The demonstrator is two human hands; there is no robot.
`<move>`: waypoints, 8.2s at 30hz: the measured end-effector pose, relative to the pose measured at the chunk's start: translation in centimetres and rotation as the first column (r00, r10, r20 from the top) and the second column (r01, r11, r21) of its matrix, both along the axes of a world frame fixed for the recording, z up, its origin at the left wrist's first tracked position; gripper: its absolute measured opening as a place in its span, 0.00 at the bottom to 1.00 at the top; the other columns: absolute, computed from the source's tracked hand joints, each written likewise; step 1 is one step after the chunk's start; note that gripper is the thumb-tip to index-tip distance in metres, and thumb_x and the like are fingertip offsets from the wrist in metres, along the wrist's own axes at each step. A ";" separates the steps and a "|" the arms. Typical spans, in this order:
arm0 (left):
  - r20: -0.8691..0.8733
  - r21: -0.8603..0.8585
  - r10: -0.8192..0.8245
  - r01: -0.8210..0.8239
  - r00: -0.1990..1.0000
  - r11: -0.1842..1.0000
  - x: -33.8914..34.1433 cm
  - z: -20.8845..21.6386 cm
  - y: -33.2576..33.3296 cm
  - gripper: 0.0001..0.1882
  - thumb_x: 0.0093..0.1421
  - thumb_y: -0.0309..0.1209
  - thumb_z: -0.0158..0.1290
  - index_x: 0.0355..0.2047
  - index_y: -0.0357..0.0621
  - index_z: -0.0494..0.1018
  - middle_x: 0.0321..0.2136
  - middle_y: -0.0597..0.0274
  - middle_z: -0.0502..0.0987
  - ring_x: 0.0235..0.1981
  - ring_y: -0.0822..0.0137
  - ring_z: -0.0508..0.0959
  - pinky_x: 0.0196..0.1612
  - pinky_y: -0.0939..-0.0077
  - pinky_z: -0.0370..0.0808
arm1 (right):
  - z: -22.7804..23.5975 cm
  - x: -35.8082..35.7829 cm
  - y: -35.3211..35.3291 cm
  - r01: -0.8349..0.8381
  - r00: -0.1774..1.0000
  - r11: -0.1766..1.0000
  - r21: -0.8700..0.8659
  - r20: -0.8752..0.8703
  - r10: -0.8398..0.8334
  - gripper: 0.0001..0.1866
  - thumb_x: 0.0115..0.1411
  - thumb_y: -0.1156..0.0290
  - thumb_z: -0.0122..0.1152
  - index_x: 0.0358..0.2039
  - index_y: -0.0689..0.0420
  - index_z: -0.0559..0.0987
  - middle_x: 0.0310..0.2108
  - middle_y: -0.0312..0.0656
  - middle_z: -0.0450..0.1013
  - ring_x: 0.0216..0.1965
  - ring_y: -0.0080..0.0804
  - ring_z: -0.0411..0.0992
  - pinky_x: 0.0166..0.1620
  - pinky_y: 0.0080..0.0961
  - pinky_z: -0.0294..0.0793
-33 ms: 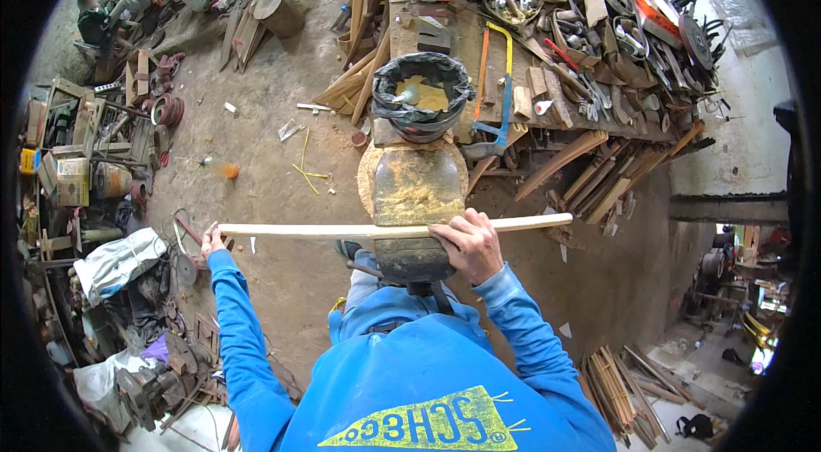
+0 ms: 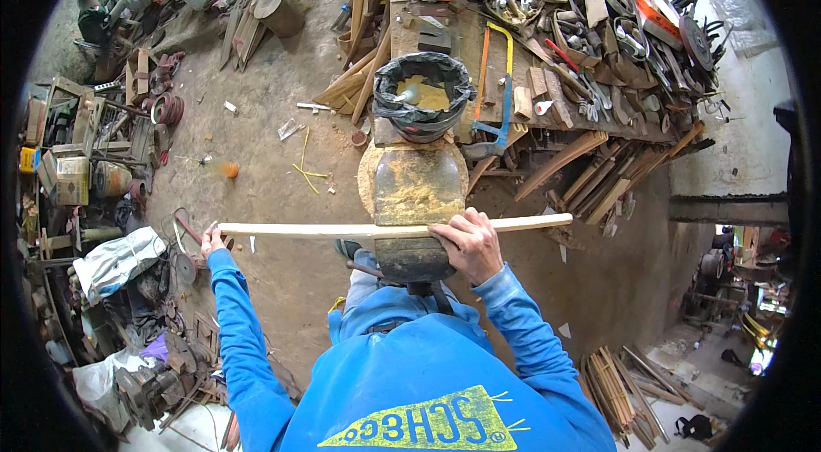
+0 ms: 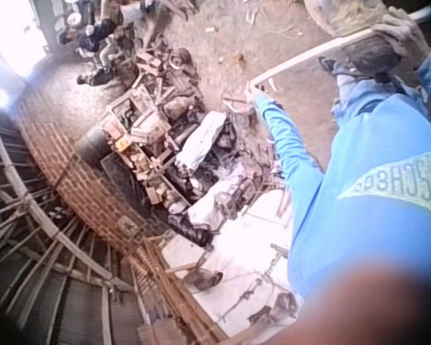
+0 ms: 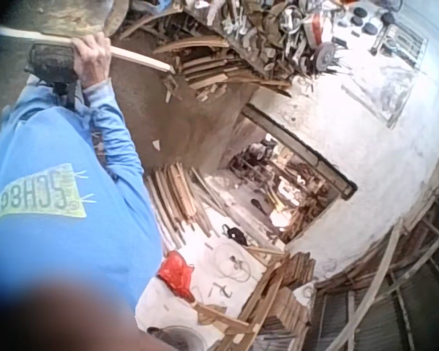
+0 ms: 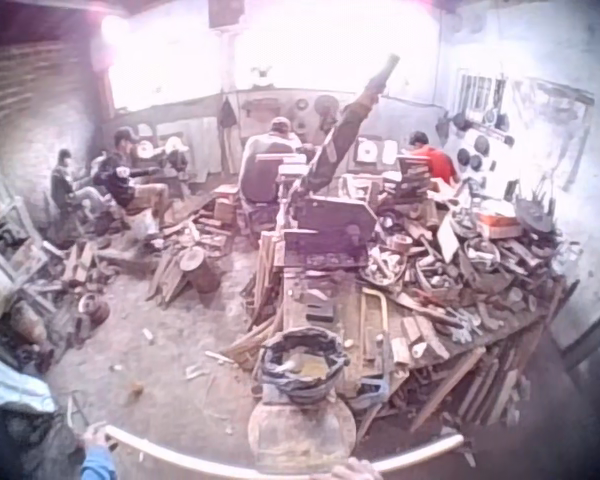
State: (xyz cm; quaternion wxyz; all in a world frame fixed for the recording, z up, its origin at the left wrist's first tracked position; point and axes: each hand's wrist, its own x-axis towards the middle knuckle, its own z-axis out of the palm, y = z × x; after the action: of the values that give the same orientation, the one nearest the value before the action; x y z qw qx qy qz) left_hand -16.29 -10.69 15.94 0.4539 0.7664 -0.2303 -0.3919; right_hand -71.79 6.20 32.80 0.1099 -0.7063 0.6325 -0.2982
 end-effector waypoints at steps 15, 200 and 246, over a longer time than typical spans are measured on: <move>0.067 0.009 -0.007 0.007 0.998 1.000 -0.1 0.0 -0.1 0.11 0.64 0.30 0.50 0.46 0.54 0.77 0.39 0.67 0.77 0.37 0.69 0.77 0.32 0.73 0.77 | 0.1 0.7 -0.8 -0.002 0.997 0.998 0.068 0.076 -0.003 0.05 0.50 0.70 0.67 0.29 0.52 0.82 0.26 0.34 0.71 0.33 0.35 0.68 0.39 0.31 0.67; 0.729 0.328 -0.682 0.843 0.061 0.426 -19.9 12.9 10.4 0.52 0.46 0.32 0.64 0.69 0.47 0.48 0.69 0.45 0.45 0.70 0.39 0.42 0.69 0.51 0.51 | 3.2 12.0 3.9 0.601 0.621 0.747 0.283 0.422 -0.660 0.12 0.60 0.71 0.58 0.40 0.61 0.67 0.26 0.57 0.74 0.26 0.52 0.78 0.27 0.37 0.75; 0.781 0.306 -0.623 0.845 0.041 0.440 -20.2 12.1 10.4 0.54 0.44 0.28 0.64 0.69 0.47 0.47 0.69 0.48 0.46 0.71 0.43 0.40 0.71 0.55 0.45 | 2.8 -0.8 7.5 0.882 0.430 0.461 0.098 0.235 -0.872 0.10 0.58 0.73 0.55 0.37 0.60 0.67 0.29 0.55 0.74 0.30 0.53 0.77 0.32 0.41 0.74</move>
State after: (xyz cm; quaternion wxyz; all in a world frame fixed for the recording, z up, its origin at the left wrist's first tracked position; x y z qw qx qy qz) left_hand -36.50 -0.28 28.09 0.1065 0.5532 -0.8157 -0.1310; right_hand -72.61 13.69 35.63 0.0044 -0.2332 0.8812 -0.4112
